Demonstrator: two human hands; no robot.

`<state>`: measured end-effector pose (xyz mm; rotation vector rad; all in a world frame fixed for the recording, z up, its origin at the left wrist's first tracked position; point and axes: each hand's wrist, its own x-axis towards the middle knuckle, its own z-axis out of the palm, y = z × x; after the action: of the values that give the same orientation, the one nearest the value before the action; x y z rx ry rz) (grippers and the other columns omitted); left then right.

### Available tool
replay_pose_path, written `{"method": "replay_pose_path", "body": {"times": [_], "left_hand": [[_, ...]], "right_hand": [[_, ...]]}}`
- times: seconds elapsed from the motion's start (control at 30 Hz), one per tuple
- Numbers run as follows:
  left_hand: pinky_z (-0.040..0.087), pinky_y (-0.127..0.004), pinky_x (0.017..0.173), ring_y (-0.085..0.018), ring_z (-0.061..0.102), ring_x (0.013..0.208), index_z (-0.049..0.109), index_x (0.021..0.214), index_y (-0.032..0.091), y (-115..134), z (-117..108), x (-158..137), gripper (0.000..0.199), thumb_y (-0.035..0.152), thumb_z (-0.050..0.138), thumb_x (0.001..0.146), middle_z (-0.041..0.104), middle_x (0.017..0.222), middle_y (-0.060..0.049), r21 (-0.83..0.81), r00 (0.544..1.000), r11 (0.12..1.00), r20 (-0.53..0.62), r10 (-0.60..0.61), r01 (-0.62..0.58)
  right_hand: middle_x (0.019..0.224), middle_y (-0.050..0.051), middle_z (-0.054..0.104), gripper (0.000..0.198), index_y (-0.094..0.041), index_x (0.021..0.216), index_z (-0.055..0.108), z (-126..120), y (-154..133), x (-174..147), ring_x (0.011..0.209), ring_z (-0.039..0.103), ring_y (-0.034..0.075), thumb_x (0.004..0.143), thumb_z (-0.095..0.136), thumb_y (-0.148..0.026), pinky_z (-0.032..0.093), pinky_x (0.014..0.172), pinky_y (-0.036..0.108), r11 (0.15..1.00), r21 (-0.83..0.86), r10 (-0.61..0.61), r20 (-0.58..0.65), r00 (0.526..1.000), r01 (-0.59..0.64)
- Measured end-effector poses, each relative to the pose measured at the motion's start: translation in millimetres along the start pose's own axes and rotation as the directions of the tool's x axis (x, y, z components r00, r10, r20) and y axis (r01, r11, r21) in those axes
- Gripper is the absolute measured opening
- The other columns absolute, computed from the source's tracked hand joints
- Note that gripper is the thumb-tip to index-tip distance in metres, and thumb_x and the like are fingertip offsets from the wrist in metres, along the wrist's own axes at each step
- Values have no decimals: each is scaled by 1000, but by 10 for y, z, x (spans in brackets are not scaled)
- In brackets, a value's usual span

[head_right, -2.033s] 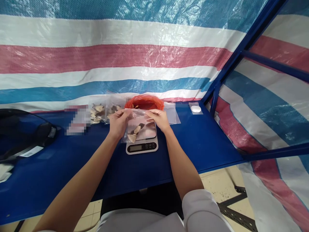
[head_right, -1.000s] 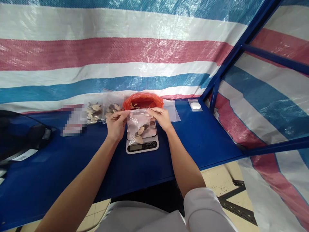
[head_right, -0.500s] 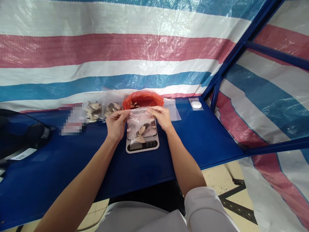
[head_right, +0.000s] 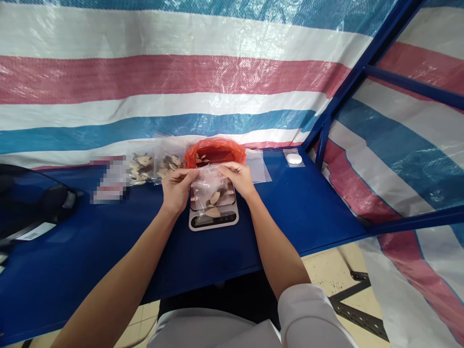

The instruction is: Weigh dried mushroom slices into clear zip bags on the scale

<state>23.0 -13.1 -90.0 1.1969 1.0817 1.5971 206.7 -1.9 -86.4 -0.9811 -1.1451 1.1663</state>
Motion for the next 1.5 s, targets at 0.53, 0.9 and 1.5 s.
{"method": "replay_pose_path", "body": {"times": [0.53,0.9,1.5], "left_hand": [[53,-27,68,-15,65,65,80,71,20,104,-2,64,22,40,87,68,76,72,-3,37,990,998,132,-50,46],[53,-27,69,-15,66,65,79,72,19,99,67,252,23,40,86,70,75,69,-2,51,982,999,187,-6,-3],[57,-33,72,-21,70,70,82,79,18,121,-20,254,36,50,89,62,79,77,-7,125,974,990,210,-89,64]], "right_hand": [[76,2,78,30,-23,76,82,-64,-30,-3,66,68,18,63,87,-50,59,67,34,999,17,44,18,999,-45],[75,1,77,32,-22,74,80,-56,-52,34,64,66,16,62,88,-51,59,64,31,999,35,31,-6,1000,-31],[73,1,76,25,-24,73,81,-77,-44,42,65,67,17,64,88,-46,58,65,33,999,6,32,23,999,-33]]}}
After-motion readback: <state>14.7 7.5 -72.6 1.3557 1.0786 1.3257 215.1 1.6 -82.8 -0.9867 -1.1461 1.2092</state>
